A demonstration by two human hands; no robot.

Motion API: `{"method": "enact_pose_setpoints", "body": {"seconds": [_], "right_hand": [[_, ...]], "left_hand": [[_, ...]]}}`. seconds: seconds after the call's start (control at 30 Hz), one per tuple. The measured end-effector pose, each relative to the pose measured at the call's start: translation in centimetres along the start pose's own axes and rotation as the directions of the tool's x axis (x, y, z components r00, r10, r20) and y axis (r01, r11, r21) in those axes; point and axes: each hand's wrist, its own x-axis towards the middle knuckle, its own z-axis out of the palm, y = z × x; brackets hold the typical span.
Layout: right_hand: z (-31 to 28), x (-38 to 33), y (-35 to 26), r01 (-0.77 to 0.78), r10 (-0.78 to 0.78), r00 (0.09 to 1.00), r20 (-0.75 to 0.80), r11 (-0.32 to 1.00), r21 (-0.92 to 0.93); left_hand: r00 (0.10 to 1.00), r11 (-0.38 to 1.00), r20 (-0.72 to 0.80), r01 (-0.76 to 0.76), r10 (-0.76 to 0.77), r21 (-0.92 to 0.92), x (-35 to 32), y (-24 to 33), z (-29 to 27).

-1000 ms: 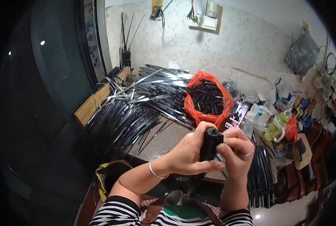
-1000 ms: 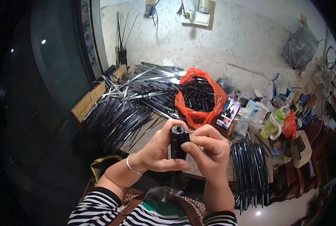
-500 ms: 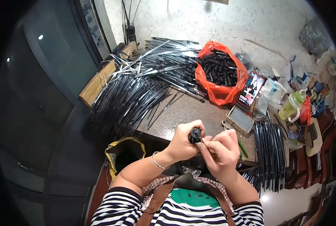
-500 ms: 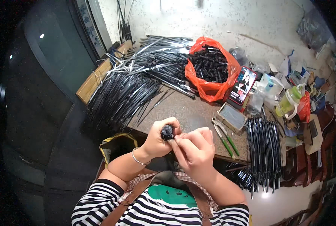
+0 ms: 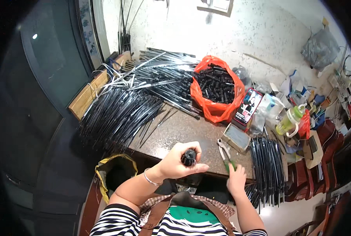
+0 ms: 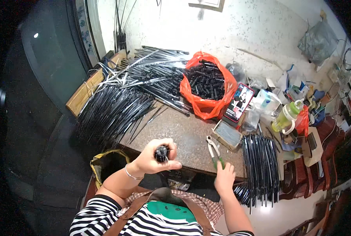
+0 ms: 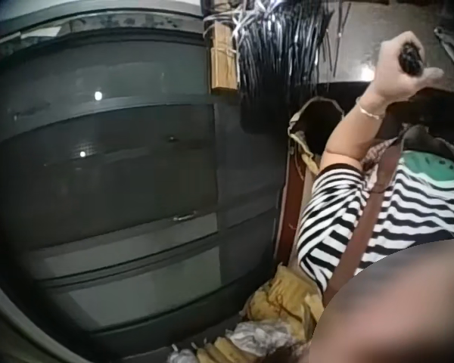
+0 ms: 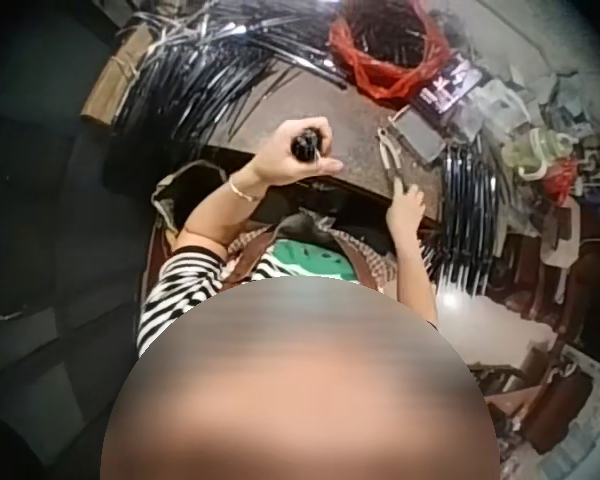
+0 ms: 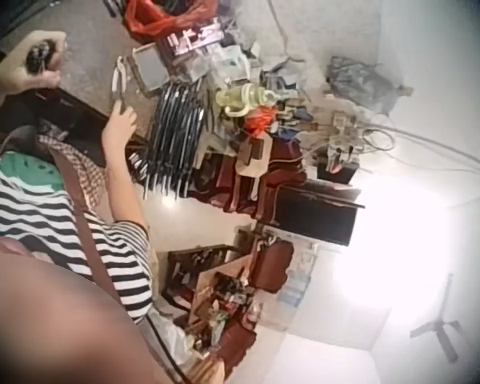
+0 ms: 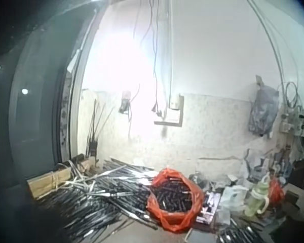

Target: Assembling and crimping wire bundles with connectors at a manufacturing workstation.

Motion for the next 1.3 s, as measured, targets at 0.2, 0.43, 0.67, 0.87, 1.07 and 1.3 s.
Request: {"method": "enact_pose_setpoints", "body": {"seconds": [0.2, 0.43, 0.67, 0.87, 1.07, 1.3], "right_hand": [[-4.8, 0.0, -3.7, -0.418, -0.081, 0.907, 0.413, -0.296, 0.859], [-10.0, -1.1, -3.7, 0.661, -0.491, 0.646, -0.585, 0.742, 0.108], [-10.8, 0.3, -2.7, 0.712, -0.474, 0.702, -0.532, 0.482, 0.510], [-6.3, -1.2, -4.2, -0.876, -0.545, 0.480, 0.688, -0.329, 0.352], [-9.6, 1.3, -5.1, 0.556, -0.360, 0.823, -0.440, 0.672, 0.490], [-7.8, 0.3, -3.7, -0.636, -0.793, 0.502, 0.344, -0.070, 0.769]], "left_hand": [[0.990, 0.998, -0.130, 0.055, -0.055, 0.000, 0.9, 0.3, -0.9], [0.922, 0.994, -0.383, -0.022, 0.062, 0.109, 0.9, 0.0, -1.7], [0.929, 0.976, -0.334, -0.097, 0.159, 0.195, 0.1, 0.5, -2.2], [0.979, 0.988, -0.150, -0.146, 0.137, -0.046, 0.4, 1.7, -1.6], [0.943, 0.965, -0.292, -0.087, 0.161, 0.248, -0.2, 2.3, -1.9], [0.964, 0.975, -0.147, -0.216, 0.221, 0.051, 0.8, 2.7, -1.3]]}}
